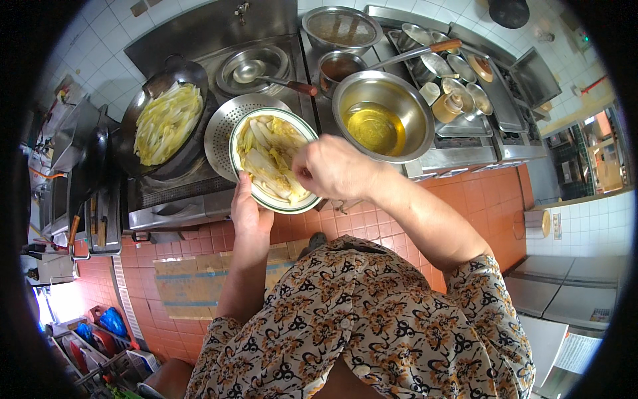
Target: The person transfers cooked napa cabbage from a wok into a colander, then arranges it onto a plate using tongs. They add sauce from a ladle, walk to a serving counter, and place the plate down. The person returns to the wok to continue handling remaining cabbage.
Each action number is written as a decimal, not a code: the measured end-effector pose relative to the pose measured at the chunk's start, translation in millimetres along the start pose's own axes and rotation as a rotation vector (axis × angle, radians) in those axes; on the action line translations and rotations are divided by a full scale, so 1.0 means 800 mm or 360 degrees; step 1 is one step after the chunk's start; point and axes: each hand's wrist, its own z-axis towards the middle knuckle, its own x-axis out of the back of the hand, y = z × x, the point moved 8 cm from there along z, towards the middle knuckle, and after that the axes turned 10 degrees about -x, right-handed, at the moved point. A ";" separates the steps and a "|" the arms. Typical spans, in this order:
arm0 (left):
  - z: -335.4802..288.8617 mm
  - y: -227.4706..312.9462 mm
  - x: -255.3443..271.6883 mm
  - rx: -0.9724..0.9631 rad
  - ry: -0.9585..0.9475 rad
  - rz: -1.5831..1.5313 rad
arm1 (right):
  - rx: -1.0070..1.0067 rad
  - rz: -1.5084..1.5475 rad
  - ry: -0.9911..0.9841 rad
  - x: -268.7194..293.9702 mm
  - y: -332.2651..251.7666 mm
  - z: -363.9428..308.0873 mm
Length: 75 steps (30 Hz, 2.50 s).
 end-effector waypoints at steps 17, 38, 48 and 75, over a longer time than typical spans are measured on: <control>-0.034 0.039 -0.048 -0.0043 -0.0623 -0.0004 | -0.0874 0.0300 0.0885 0.090 0.171 -0.191; -0.078 0.033 -0.117 -0.0242 -0.1042 0.1300 | 0.1170 0.1145 0.2577 0.790 -0.143 -0.477; -0.105 -0.032 -0.187 -0.0045 -0.1176 0.1154 | 0.0511 0.0467 0.2603 0.710 -0.090 -0.476; -0.350 -0.572 -0.452 0.0868 -0.1526 0.0573 | -0.2879 0.2464 0.1444 -0.307 0.553 -1.123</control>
